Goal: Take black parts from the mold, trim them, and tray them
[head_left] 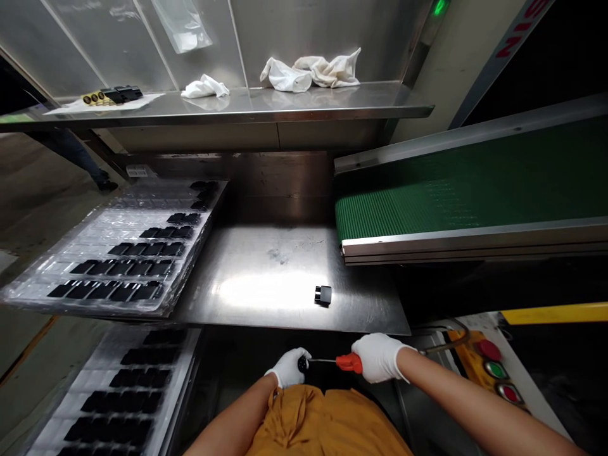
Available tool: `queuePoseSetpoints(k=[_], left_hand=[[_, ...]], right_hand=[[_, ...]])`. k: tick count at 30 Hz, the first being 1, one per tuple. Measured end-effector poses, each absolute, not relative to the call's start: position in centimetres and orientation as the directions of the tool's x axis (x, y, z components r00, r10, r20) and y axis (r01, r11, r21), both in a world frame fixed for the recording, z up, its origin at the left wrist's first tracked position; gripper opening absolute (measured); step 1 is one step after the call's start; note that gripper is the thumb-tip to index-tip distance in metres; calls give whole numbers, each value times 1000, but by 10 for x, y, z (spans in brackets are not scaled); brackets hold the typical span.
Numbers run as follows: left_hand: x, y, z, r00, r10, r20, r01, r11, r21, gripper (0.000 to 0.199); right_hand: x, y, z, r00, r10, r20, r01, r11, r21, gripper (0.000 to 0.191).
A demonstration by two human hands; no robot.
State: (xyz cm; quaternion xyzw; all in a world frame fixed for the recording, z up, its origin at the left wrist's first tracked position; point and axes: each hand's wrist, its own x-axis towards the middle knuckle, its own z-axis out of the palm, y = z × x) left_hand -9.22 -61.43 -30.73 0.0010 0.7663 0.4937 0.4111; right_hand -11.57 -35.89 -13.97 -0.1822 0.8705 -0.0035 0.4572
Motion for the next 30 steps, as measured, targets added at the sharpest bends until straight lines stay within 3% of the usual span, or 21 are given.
queuePoseSetpoints(k=[13,22,26,30], left_hand=[[-94,-617,-311,-609,326,-723,-608,393,689,32],[-99,-622,-298,-566,422,-708,-718,171,675,40],[-100,-620,-299,-521,371,-768,-785,145,602,35],[-102,-615,-300,-477,311,-822,-835,133,534,47]], right_hand=[[-113,-364,-144,-535,-347,-770,-321,927,-194,35],[-114,-367,-148,-531,-334,-779,-334,927,-169,37],[-113,-367,-146,-524,-339,-781,-338,925,-174,38],[-111,-368,-143,-527,-355,-772,-344,920,-189,36]])
